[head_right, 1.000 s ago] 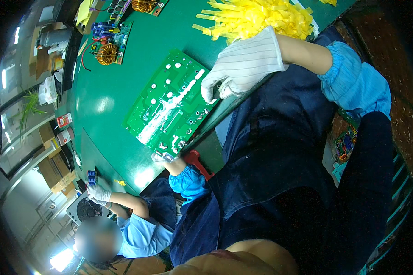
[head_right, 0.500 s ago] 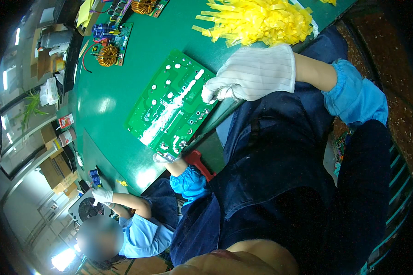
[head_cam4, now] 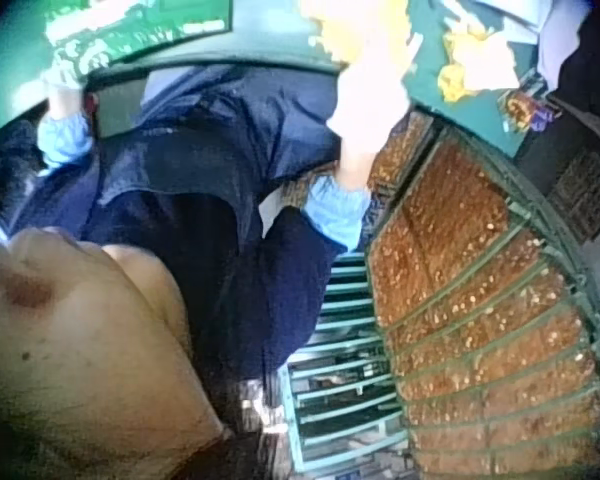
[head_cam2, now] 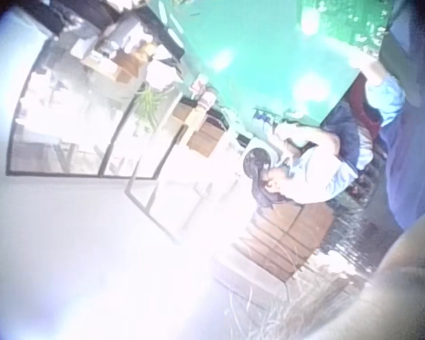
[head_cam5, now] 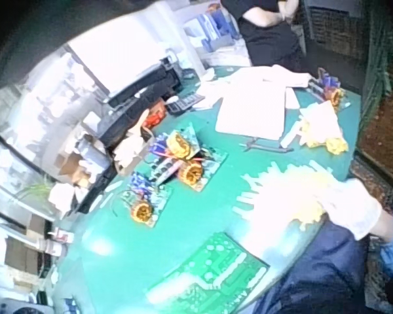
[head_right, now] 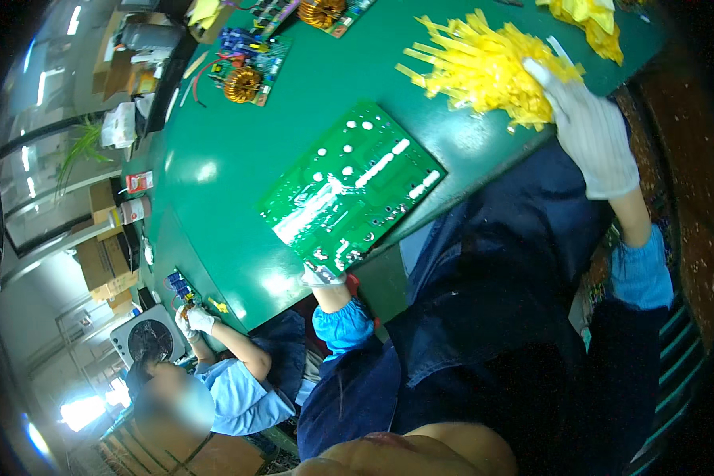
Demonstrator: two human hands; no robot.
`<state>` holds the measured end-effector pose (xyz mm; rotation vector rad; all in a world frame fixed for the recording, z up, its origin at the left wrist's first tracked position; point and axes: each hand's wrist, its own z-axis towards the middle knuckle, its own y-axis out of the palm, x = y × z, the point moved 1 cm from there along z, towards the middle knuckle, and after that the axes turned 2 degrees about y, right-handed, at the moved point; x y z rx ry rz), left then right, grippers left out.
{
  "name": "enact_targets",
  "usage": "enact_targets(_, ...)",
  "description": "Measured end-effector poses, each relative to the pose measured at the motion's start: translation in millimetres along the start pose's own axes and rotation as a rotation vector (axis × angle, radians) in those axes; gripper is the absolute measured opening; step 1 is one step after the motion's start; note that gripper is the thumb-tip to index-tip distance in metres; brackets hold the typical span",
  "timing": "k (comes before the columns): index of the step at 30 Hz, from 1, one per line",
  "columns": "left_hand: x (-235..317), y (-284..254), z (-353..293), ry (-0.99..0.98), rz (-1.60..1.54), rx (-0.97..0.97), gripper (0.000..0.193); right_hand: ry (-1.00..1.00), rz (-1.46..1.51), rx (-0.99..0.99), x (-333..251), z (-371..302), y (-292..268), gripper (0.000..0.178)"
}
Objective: The person trims components on circuit boards using a small blade, transfers circuit boards to a rack, and applies strips of yellow tape onto circuit boards by hand.
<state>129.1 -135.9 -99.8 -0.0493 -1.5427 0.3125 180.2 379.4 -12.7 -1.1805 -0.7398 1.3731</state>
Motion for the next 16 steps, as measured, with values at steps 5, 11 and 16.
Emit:
enact_targets(5,78,12,24,-0.121,-0.251,0.064,0.038,0.276,0.194,-0.515,-2,0,-16,0.047)
enact_targets(11,141,-10,94,0.300,0.429,-0.049,0.025,0.130,0.485,0.013,-29,7,-1,0.043)
enact_targets(16,143,-33,199,0.314,1.546,0.206,0.035,-0.140,0.331,-0.169,-62,2,50,0.043)
